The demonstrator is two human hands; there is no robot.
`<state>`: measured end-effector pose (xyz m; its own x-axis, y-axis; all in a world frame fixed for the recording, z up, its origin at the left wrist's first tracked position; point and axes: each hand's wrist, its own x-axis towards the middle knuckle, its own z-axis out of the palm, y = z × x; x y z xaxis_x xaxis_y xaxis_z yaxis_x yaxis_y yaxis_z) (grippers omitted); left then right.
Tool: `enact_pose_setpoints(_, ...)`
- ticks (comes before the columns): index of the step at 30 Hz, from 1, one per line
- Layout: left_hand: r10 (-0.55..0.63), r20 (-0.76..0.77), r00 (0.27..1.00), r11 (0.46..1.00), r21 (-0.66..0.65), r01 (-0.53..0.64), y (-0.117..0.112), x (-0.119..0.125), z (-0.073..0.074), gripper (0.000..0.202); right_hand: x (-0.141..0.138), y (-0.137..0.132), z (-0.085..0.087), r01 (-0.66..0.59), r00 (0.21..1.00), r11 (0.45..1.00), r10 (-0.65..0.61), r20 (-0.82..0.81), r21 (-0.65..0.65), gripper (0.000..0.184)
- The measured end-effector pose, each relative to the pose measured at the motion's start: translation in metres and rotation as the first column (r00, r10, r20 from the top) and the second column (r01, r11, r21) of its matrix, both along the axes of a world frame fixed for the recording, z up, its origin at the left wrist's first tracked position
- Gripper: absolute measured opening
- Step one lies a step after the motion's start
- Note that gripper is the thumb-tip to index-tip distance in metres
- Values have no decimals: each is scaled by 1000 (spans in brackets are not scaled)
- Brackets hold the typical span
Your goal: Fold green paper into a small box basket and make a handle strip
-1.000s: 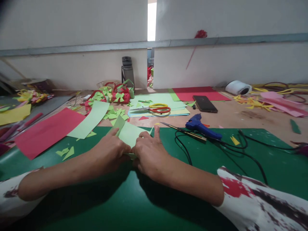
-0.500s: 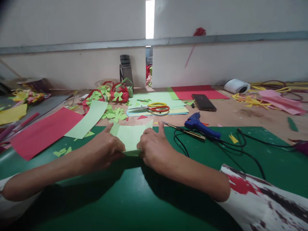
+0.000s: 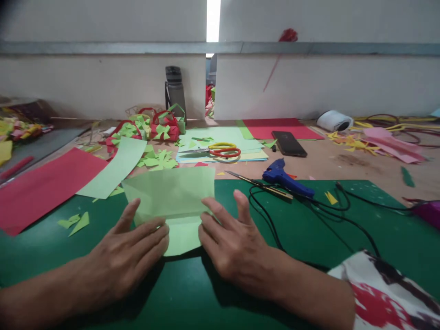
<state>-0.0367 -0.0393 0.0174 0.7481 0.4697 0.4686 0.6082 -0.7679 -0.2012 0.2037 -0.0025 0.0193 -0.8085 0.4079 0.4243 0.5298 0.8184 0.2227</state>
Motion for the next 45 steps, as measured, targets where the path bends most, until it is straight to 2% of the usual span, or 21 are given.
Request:
enact_pose_setpoints(6, 4, 10, 1000, 1000, -2, -4, -3, 2, -6, 33, 6, -9, -1, -20, 1000, 992, 19, -7, -125, 37)
enact_pose_setpoints(13, 61, -18, 998, 998, -9, -61, -12, 2, 0, 41, 7, -14, -5, -1, 1000, 993, -1, -17, -117, 36)
enact_pose_setpoints(21, 69, 32, 997, 997, 15, -69, -13, 2, -3, 46, 7, -15, -3, 14, 1000, 993, -13, 2, -118, 38)
enact_pose_setpoints(24, 95, 40, 995, 995, 22, -96, -17, 1, 0, 43, 3, -14, -3, 38, 997, 996, -43, -64, -86, 43)
enact_pose_setpoints(27, 168, 18, 986, 983, 68, -168, -22, -1, 5, 44, 1, -11, 0, 44, 997, 997, -48, -61, -65, 43)
enact_pose_setpoints(32, 172, -1, 985, 974, 148, -170, -20, -10, 16, 34, 4, -5, 7, 19, 995, 1000, -16, -101, 21, 35)
enact_pose_setpoints(35, 178, -17, 984, 972, 156, -173, -10, -15, 23, 30, 5, 0, 10, 38, 988, 999, -37, -150, 3, 26)
enact_pose_setpoints(38, 173, 20, 985, 980, 96, -174, 2, -20, 23, 23, 7, 7, 10, 59, 975, 994, -78, -210, -94, 24)
enact_pose_setpoints(41, 177, 216, 960, 984, -18, -177, 12, -21, 17, 23, 9, 16, 8, 65, 966, 982, -107, -236, -179, 23)
enact_pose_setpoints(42, 205, 289, 935, 977, -111, -180, 14, -21, 16, 23, 9, 19, 7, 58, 967, 977, -106, -233, -204, 22)
enact_pose_setpoints(43, 275, 341, 899, 948, -253, -194, 15, -19, 14, 24, 10, 22, 7, 53, 968, 972, -106, -227, -231, 22)
enact_pose_setpoints(45, 431, 403, 808, 824, -541, -170, 17, -15, 13, 23, 10, 27, 7, 60, 969, 955, -125, -213, -290, 21)
